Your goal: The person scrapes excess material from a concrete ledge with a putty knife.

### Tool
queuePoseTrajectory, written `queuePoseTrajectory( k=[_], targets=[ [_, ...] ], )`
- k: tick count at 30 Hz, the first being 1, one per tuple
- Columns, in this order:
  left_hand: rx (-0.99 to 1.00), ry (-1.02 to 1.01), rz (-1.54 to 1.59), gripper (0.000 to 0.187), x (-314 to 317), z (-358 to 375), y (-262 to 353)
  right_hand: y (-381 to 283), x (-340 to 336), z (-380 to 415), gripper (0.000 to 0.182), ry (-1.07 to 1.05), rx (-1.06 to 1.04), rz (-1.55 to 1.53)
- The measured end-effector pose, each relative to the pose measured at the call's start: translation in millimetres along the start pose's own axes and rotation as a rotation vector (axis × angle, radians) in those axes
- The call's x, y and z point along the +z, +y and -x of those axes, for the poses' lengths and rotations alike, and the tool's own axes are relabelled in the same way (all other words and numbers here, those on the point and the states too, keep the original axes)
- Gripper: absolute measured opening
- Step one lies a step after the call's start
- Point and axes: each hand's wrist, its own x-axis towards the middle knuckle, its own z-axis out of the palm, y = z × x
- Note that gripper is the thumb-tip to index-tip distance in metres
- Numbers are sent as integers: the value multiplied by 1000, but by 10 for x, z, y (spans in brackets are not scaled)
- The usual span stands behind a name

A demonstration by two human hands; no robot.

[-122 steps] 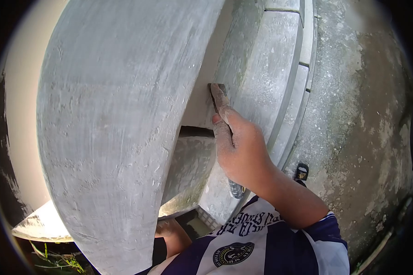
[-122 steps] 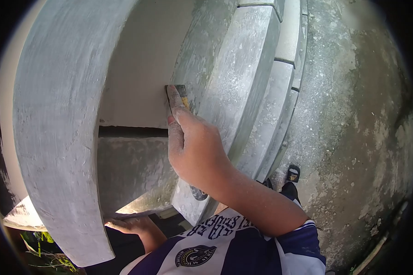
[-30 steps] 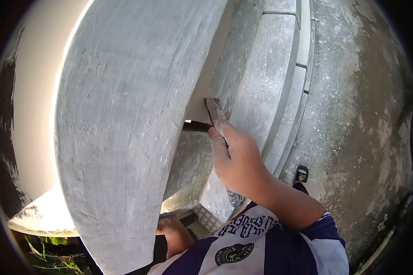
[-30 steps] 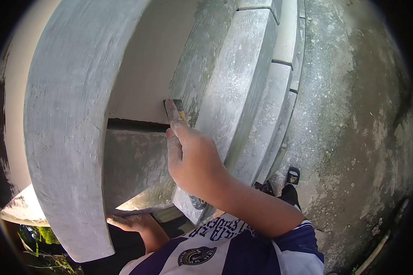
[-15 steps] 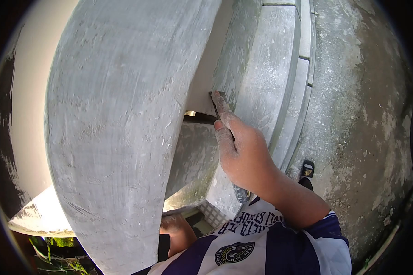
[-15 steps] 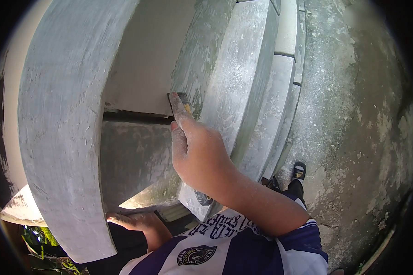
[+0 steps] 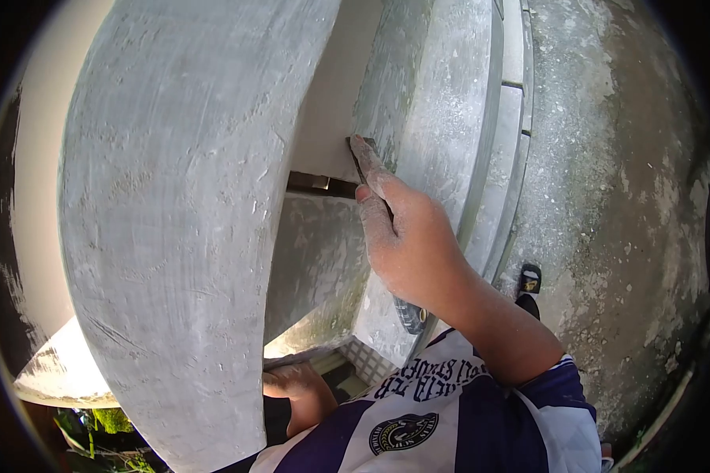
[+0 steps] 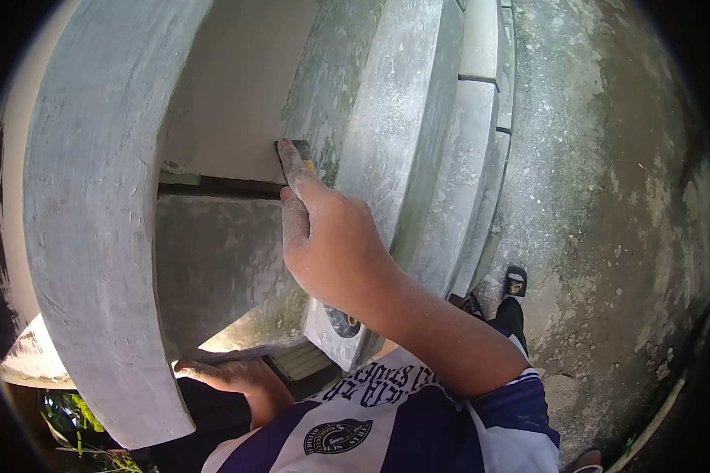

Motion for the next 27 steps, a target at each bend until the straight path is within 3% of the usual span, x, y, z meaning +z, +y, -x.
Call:
queuePoseTrajectory(
  k=[5, 9, 11, 13, 17, 18, 20, 23, 27],
  targets=[
    [-53, 1, 47, 59, -14, 182, -165, -41, -29, -4, 22, -36, 52, -9],
    [-89, -26, -369, 55, -233, 345, -141, -123, -110, -22, 26, -79, 112, 15],
    [-44, 161, -67, 45, -11, -125, 276, -118, -121, -22, 28, -81, 103, 39],
    [11, 215, 174, 38, 70, -487, 683, -94, -126, -24, 30, -75, 88, 68],
    [27, -172, 603, 33, 12, -444, 1082, -112, -119, -32, 27, -76, 100, 27],
    [154, -285, 413, 35, -37, -460, 1030, -101, -110, -32, 24, -63, 84, 6],
    [142, -300, 504, 33, 33, -555, 1163, -105, -120, -49, 21, -63, 64, -2],
    [302, -373, 581, 39, 9, -784, 1200, -130, -165, -60, 20, -91, 59, 28],
    [435, -482, 353, 54, -229, -1179, 1346, -74, -136, -54, 20, -83, 51, 28]
  ],
)
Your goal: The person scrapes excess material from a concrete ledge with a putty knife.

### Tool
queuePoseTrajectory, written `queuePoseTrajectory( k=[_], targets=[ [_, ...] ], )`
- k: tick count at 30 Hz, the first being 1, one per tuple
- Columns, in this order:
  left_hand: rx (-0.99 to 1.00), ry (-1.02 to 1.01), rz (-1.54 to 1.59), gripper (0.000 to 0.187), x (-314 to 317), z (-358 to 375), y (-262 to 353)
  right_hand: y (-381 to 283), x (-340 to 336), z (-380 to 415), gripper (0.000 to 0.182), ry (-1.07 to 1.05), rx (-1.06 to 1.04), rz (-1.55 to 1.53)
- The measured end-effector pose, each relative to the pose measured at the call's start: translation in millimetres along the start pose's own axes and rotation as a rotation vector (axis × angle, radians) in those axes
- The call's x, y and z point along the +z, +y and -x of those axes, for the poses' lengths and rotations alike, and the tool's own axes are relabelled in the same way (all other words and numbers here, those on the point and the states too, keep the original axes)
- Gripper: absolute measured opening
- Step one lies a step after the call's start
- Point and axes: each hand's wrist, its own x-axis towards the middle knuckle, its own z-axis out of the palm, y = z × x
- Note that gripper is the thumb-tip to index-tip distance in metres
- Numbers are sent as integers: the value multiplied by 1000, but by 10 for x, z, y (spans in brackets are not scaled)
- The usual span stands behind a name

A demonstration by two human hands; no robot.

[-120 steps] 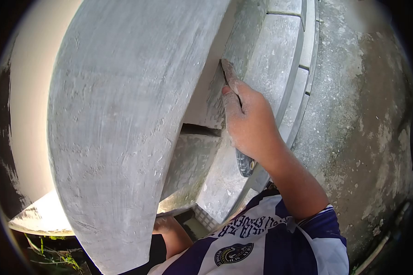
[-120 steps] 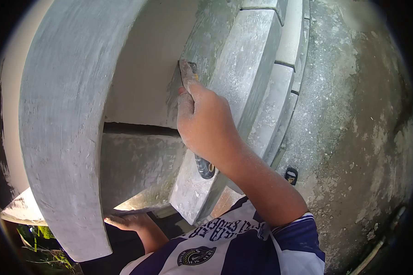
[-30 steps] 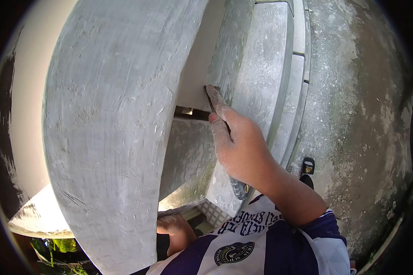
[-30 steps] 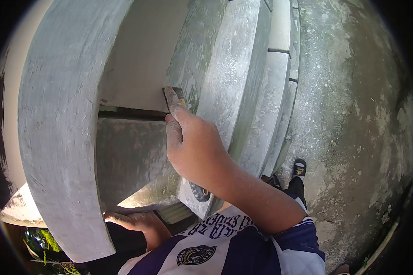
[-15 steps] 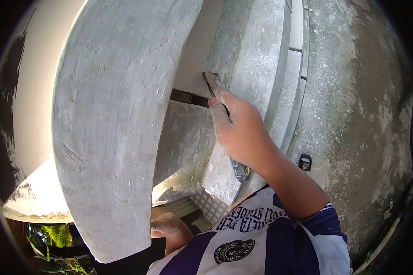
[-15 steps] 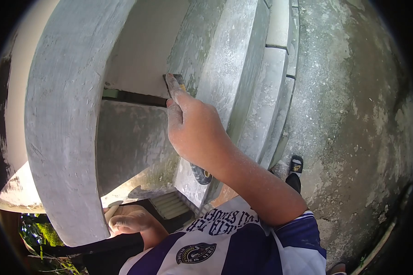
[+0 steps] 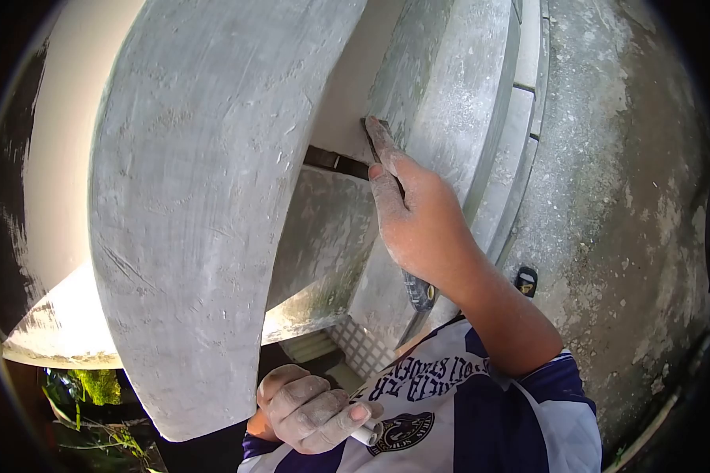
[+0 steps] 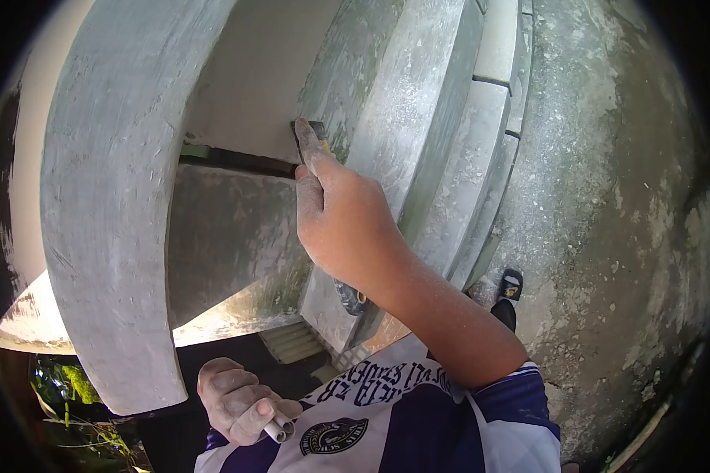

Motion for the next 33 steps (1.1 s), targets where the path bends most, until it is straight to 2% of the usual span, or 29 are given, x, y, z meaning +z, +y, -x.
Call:
queuePoseTrajectory(
  k=[3, 4, 8, 11, 13, 14, 15, 17, 18, 19, 20, 21, 23, 24, 25, 27, 30, 31, 33],
  targets=[
    [28, -156, -151, 54, -181, -125, 10, 29, 2, 24, 28, -8, 32, -19],
    [19, -104, -155, 55, -165, -203, 17, 32, -1, 26, 32, -11, 48, -26],
    [-74, -174, -87, 56, -383, -222, 194, 53, 29, 32, 32, 35, 5, -11],
    [147, -274, -163, 54, -707, -382, 107, 57, 37, 38, 32, 40, 5, -33],
    [262, 52, -487, 49, -657, -410, 76, 85, 49, 30, 31, 25, 11, -15],
    [352, 145, -587, 46, -704, -439, -33, 73, 47, 34, 31, 19, 28, -30],
    [253, 31, -681, 45, -801, -563, 79, 55, 44, 35, 31, 12, 44, -44],
    [165, -32, -442, 43, -762, -640, 130, 48, 37, 42, 32, 7, 48, -63],
    [117, -135, -316, 42, -726, -683, 206, 78, 40, 40, 33, 9, 36, -67],
    [61, -159, -130, 49, -577, -620, 302, 99, 41, 39, 33, 12, 26, -70],
    [56, -197, -78, 54, -399, -395, 343, 91, 30, 35, 33, 1, 38, -67],
    [56, -248, 39, 50, -185, -402, 299, 67, 5, 25, 33, -12, 50, -62],
    [-30, -441, -15, 53, 135, -348, 141, 29, -43, 22, 33, -38, 68, -33],
    [-151, -441, 50, 64, 293, -356, 77, 15, -64, 14, 33, -52, 74, -7],
    [-269, -448, 88, 68, 408, -250, 11, 8, -75, 9, 32, -66, 81, 19],
    [-424, -385, 116, 66, 643, -84, -66, 74, -16, 19, 33, -20, 30, -1],
    [-599, -421, 196, 67, 879, 107, -71, 79, 44, 42, 34, 47, -28, -44],
    [-572, -423, 202, 66, 894, 155, -84, 74, 75, 57, 34, 69, -39, -63],
    [-515, -428, 216, 63, 925, 230, -108, 92, 137, 84, 47, 83, -88, -62]
  ],
)
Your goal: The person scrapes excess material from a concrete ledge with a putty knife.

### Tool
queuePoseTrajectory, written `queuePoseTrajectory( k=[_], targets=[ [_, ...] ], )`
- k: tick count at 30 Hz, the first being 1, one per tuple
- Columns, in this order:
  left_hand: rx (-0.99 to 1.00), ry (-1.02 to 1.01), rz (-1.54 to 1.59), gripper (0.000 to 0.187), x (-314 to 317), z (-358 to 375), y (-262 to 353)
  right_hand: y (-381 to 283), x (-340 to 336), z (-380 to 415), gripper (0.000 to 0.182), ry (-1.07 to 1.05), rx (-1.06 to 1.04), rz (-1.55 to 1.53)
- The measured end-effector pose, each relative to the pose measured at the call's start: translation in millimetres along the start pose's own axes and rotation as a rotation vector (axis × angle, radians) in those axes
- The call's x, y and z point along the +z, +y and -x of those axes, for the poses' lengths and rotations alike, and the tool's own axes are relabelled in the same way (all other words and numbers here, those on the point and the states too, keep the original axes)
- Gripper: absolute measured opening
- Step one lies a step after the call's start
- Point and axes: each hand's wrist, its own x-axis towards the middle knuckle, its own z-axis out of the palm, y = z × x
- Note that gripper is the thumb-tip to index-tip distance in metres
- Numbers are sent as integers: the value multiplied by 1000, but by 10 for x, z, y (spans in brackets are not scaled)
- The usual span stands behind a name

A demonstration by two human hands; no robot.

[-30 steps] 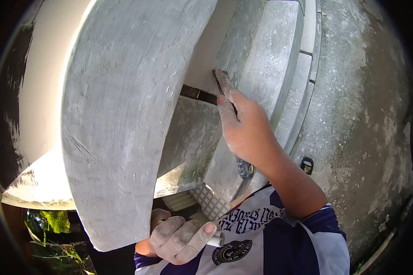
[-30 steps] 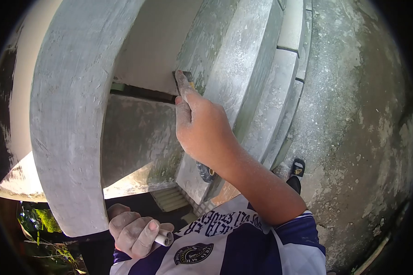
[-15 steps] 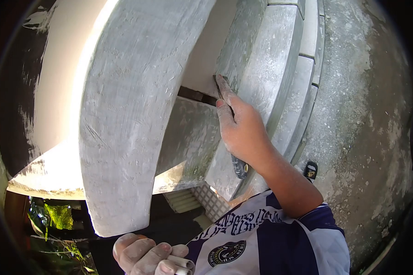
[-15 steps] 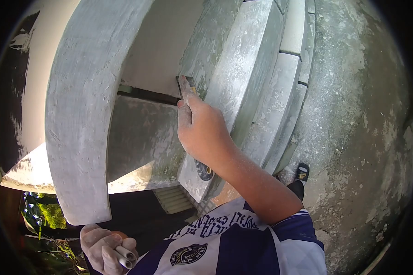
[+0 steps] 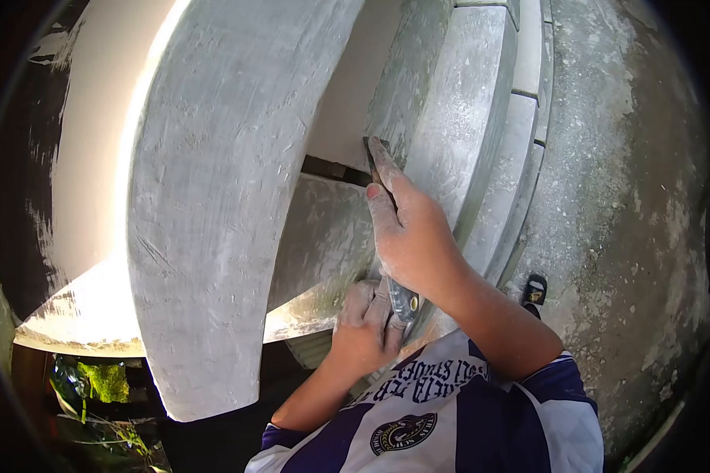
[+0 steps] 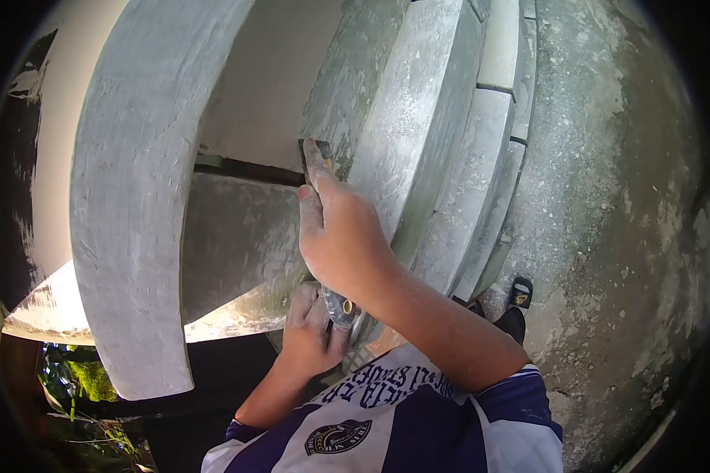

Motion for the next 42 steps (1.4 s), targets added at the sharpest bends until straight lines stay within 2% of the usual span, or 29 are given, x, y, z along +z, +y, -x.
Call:
queuePoseTrajectory(
  k=[1, 4, 8, 11, 14, 17, 22, 28, 33, 36, 39, 42],
  targets=[
    [6, 20, 19, 61, 34, 10, -27, -10, 14, -4, 55, 7, -25, 0],
    [12, 96, 72, 54, 143, 29, -55, -208, -107, -139, 52, -102, 248, -41],
    [24, 206, 109, 47, 233, 34, -66, -60, -37, -222, 33, 18, 158, -74],
    [52, 258, 129, 40, 253, -7, -79, -66, 33, 36, 26, -3, 20, -1],
    [55, 268, 163, 35, 234, -45, -58, -126, -7, -4, 23, -32, 84, -45],
    [70, 273, 162, 35, 236, -41, -53, -75, 26, 37, 29, -14, 101, -46],
    [84, 277, 159, 34, 269, 3, -99, -6, 115, 62, 42, 70, 12, -65],
    [119, 280, 141, 34, 283, 21, -145, -35, 57, -47, 51, 18, 18, -19],
    [75, 270, 198, 33, 274, 24, -118, -89, 55, -38, 40, 23, 78, -53],
    [98, 259, 192, 31, 232, -13, -113, 6, 167, -35, 31, 125, -62, -76],
    [105, 253, 174, 29, 240, -24, -116, -36, 46, -167, 39, 28, 90, -46],
    [102, 246, 171, 26, 221, -9, -79, -1, 87, -127, 31, 77, 34, -13]
  ],
)
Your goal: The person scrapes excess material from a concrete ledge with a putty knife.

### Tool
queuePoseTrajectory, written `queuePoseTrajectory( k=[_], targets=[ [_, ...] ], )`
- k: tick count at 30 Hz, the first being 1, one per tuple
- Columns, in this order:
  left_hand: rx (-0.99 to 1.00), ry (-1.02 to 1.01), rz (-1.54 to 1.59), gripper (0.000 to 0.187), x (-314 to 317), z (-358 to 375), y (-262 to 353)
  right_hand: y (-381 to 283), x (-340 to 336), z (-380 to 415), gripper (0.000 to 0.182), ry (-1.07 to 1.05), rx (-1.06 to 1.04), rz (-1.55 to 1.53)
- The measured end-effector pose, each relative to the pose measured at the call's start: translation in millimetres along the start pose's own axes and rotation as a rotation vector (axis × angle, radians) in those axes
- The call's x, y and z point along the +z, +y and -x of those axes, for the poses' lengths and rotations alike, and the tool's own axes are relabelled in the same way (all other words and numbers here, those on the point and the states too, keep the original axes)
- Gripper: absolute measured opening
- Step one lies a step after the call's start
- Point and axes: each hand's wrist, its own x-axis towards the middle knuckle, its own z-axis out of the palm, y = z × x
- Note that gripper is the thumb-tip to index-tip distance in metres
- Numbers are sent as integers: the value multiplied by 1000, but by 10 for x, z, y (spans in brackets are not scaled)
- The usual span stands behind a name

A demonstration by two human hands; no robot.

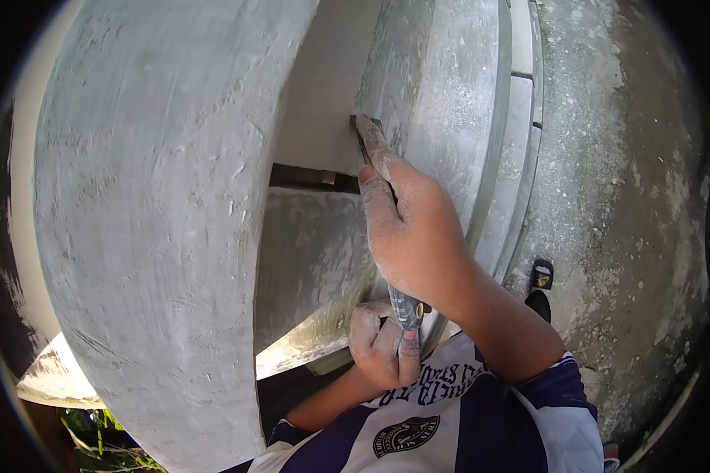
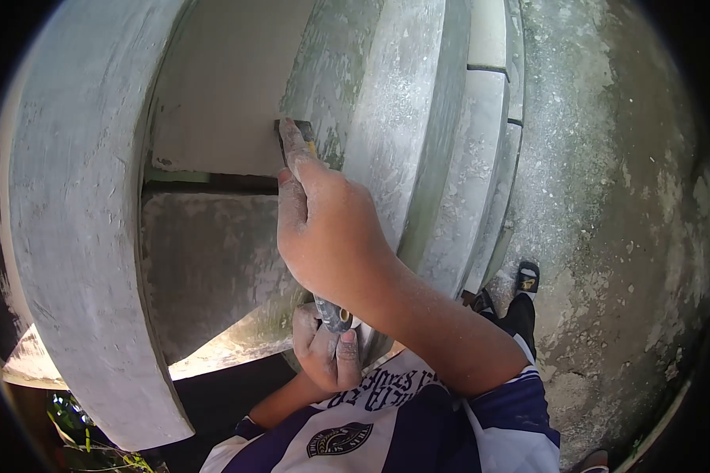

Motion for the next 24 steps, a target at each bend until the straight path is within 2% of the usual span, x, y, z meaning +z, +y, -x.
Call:
queuePoseTrajectory(
  k=[2, 7, 10, 11, 14, 15, 20, 21, 24],
  targets=[
    [8, -20, -1, 26, -26, -15, -2, 65, 65, 57, 29, 55, -71, -57],
    [-35, 8, 7, 33, 5, 64, 41, -87, -127, -246, 39, -37, 130, -47],
    [40, 2, 1, 33, -2, 26, -39, -98, -116, -38, 39, -88, 35, 8],
    [98, 4, 2, 35, 18, 63, -130, 6, -59, 35, 39, -42, -99, 50],
    [82, 8, 34, 36, 12, 40, -87, -162, -182, -84, 32, -101, 63, -6],
    [55, 22, 43, 35, 19, 27, -56, -58, -99, -64, 39, -45, -15, 32],
    [114, 29, 19, 33, 26, -4, -122, -33, -62, 62, 27, -39, -32, 36],
    [77, 15, 13, 33, 14, -3, -88, -34, -66, 74, 26, -43, -45, 45],
    [6, 40, 19, 33, 28, 14, 6, -95, -153, -265, 28, -51, 163, -24]
  ],
)
